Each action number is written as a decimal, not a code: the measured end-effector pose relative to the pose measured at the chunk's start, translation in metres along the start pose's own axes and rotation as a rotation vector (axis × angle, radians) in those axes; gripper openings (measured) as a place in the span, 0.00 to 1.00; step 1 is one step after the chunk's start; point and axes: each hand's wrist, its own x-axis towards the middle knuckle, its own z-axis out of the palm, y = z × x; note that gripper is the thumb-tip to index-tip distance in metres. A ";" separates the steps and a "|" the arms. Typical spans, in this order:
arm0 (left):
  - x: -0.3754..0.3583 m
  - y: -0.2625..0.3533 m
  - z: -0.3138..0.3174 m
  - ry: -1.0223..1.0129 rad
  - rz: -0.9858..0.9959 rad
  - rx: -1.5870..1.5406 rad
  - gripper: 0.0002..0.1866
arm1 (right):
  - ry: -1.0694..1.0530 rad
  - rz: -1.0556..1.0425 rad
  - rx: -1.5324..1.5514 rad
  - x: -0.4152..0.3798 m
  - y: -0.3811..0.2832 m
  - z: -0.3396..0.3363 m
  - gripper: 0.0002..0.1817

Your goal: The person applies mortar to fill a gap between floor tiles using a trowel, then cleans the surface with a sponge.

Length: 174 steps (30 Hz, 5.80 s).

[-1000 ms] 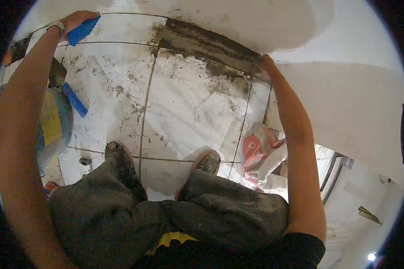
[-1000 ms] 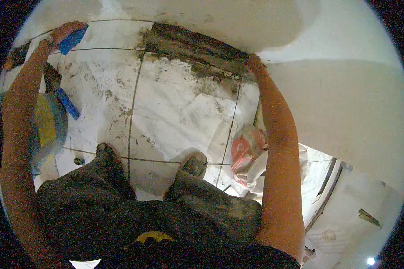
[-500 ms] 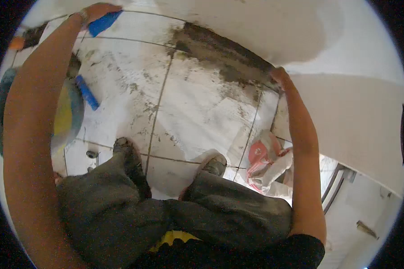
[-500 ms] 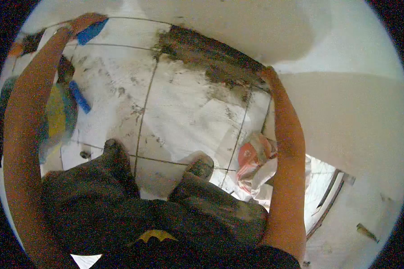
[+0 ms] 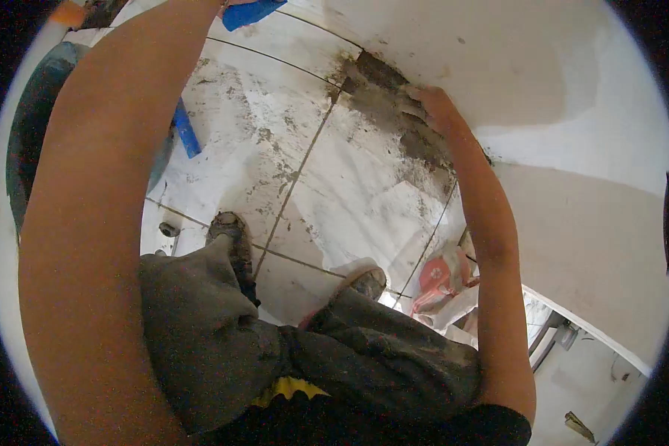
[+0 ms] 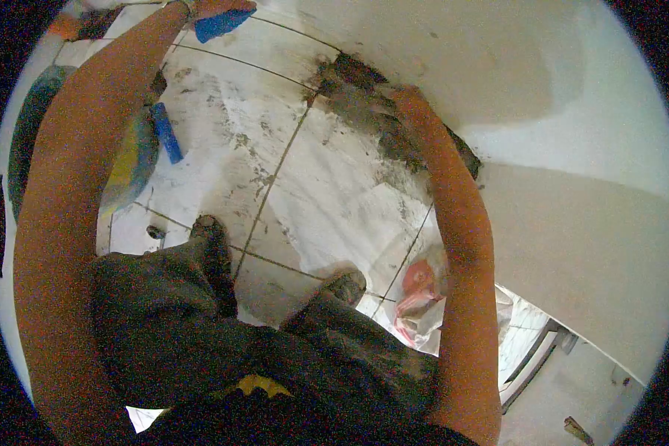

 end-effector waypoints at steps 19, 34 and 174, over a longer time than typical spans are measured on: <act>0.008 0.015 0.005 -0.120 0.100 0.060 0.28 | 0.178 -0.253 -0.375 0.006 -0.005 -0.005 0.22; 0.021 -0.071 -0.027 0.111 0.058 0.336 0.32 | 0.211 0.650 -1.081 -0.494 0.302 -0.090 0.24; 0.007 -0.027 -0.002 -0.057 0.056 0.058 0.22 | 0.885 0.135 1.014 -0.344 0.126 -0.016 0.10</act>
